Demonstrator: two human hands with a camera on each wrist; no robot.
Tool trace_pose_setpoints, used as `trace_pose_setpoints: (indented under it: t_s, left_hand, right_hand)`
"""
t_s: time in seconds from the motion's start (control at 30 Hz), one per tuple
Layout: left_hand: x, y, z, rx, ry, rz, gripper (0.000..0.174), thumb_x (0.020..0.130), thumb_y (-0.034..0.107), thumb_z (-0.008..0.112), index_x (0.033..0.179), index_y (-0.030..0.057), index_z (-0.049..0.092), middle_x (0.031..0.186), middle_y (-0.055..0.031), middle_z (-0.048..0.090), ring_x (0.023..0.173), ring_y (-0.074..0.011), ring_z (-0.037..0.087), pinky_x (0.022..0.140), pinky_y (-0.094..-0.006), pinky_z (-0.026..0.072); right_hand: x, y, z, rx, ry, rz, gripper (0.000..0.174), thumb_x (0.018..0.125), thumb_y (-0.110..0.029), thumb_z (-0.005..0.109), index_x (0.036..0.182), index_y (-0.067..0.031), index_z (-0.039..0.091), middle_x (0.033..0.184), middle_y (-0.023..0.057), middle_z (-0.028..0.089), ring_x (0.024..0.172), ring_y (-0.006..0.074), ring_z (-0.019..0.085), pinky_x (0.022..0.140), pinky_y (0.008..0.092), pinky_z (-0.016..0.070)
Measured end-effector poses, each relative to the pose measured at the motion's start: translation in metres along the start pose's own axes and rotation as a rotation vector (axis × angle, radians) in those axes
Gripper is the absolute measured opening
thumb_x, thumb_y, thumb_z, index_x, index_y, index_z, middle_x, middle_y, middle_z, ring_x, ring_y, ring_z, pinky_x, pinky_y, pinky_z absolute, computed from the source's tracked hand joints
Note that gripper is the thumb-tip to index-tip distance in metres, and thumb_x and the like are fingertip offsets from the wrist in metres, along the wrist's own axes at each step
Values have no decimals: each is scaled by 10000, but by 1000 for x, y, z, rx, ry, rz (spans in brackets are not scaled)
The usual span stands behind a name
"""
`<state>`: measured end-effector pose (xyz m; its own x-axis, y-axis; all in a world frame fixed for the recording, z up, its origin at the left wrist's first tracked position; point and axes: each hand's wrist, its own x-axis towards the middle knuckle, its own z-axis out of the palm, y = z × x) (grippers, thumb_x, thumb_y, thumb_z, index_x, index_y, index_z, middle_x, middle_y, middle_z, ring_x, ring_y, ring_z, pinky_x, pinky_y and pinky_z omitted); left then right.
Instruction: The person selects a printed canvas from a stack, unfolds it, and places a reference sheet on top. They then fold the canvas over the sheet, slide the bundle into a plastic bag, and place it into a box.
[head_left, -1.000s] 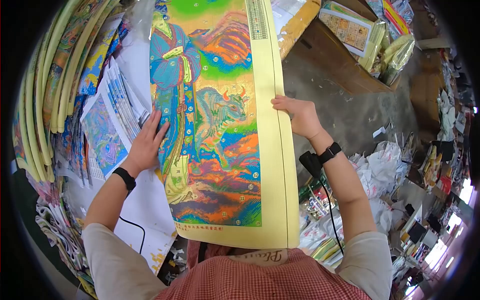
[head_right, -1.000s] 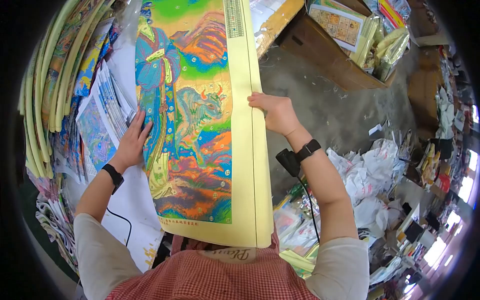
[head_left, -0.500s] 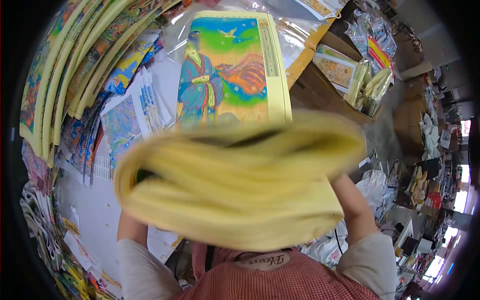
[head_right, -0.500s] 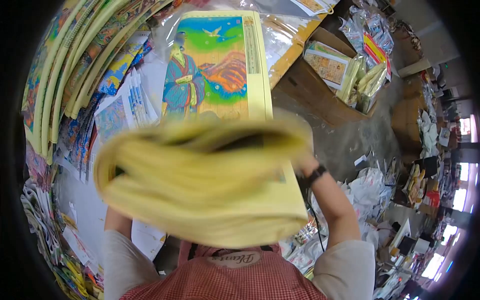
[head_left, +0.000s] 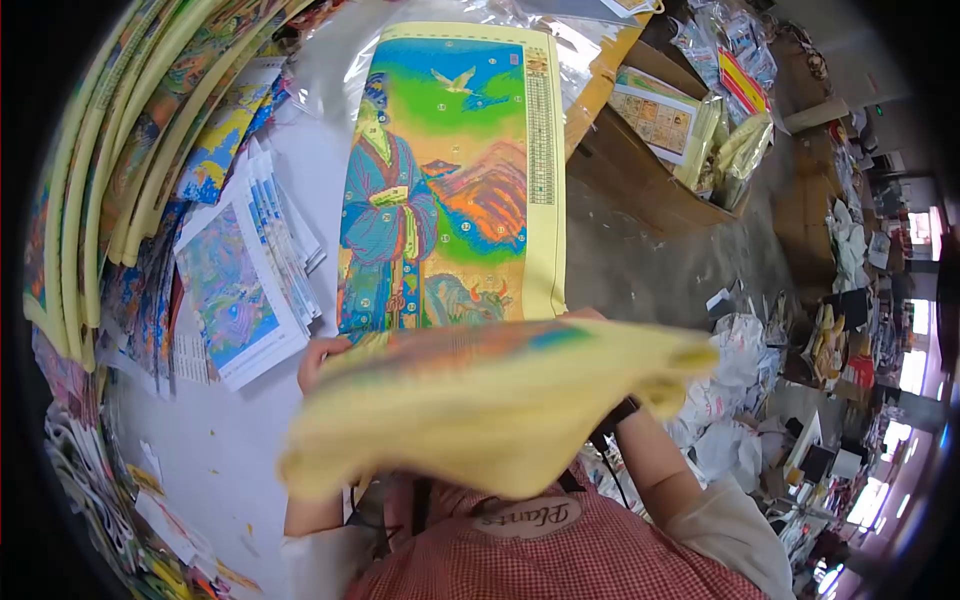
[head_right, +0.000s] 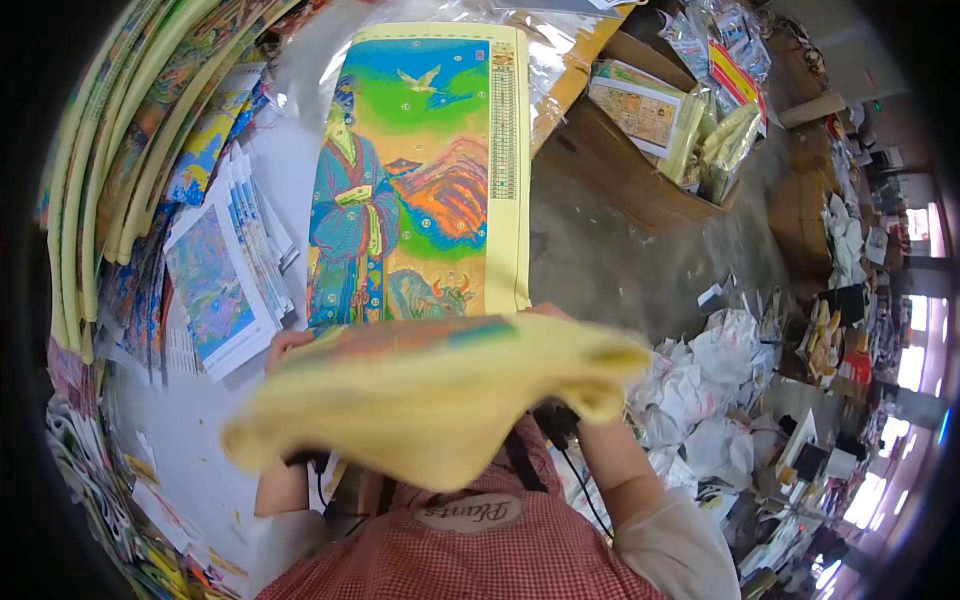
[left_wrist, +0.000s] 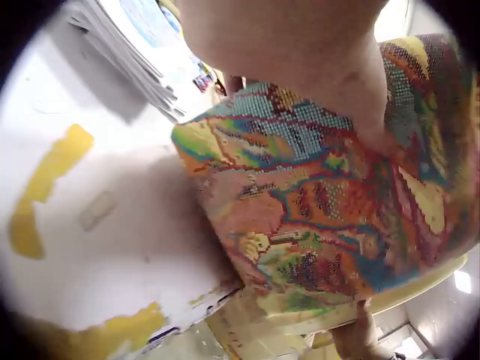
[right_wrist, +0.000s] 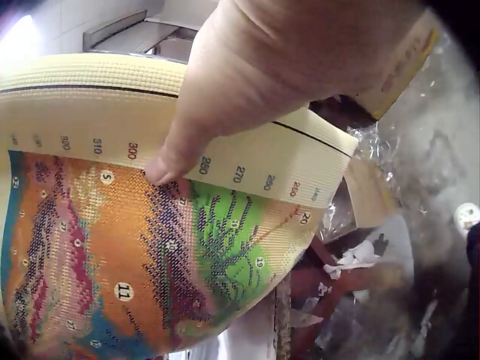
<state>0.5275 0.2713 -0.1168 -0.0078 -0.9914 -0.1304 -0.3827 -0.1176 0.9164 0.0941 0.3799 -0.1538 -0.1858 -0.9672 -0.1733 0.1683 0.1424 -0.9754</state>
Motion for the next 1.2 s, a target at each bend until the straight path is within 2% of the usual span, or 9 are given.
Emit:
trace_pose_setpoints:
  t_s: [0.07,0.13,0.4,0.5,0.57,0.77,0.93,1.07,1.2]
  left_hand:
    - [36,59,15,442,-43,255,366,792,254,707,1037,-3,618,939,-135,676,851,-240,656,742,-339,509]
    - [84,113,29,274,-60,-4,465,763,403,722,936,-26,671,909,-181,690,853,-264,672,745,-348,507]
    - [183,141,66,718,-266,-341,830,751,590,653,1227,-77,523,1189,-261,591,1092,-369,586,907,-443,452]
    - [157,99,103,784,291,394,864,725,538,696,1322,-34,444,1432,-267,360,1308,-437,357,1035,-531,309]
    - [112,145,126,751,-36,581,894,713,519,711,1410,71,374,1546,-232,109,1394,-480,106,1078,-622,130]
    - [142,146,189,831,-118,499,896,774,557,648,1492,187,261,1561,-188,105,1413,-475,44,1084,-643,63]
    - [196,151,178,830,-157,552,916,741,546,689,1474,169,290,1544,-199,161,1409,-447,112,1121,-572,103]
    - [197,110,104,629,772,333,824,789,394,726,1383,-45,361,1458,-238,327,1349,-382,311,1109,-437,263]
    - [188,78,42,-304,220,95,590,881,340,613,1320,-24,463,1309,-188,515,1220,-308,488,1028,-412,388]
  right_hand:
    - [29,-3,2,-496,85,-247,298,828,-209,691,1021,13,641,947,82,664,831,160,627,715,287,506]
    - [68,-33,24,-571,189,-158,329,803,-264,734,950,27,688,864,74,687,742,143,634,643,282,506]
    - [134,-35,35,-103,369,383,446,798,-348,743,951,67,686,814,110,694,680,155,654,611,295,508]
    - [136,-21,30,-255,416,352,485,798,-407,727,933,58,697,800,129,699,690,171,666,631,309,511]
    - [135,-23,33,-282,421,320,512,784,-465,716,928,27,710,796,128,704,714,184,676,661,314,510]
    - [176,-56,32,-415,424,258,483,776,-447,725,946,4,702,824,116,710,749,193,681,683,324,512]
    - [253,-87,13,-379,181,72,438,743,-296,779,1015,22,651,917,136,701,787,196,680,718,321,523]
    - [251,-163,40,-128,65,-28,370,740,-154,773,1024,29,624,942,110,691,808,178,663,727,301,525]
    - [197,-217,82,-373,-26,-409,327,740,-143,762,992,11,621,865,94,659,762,220,640,695,324,516]
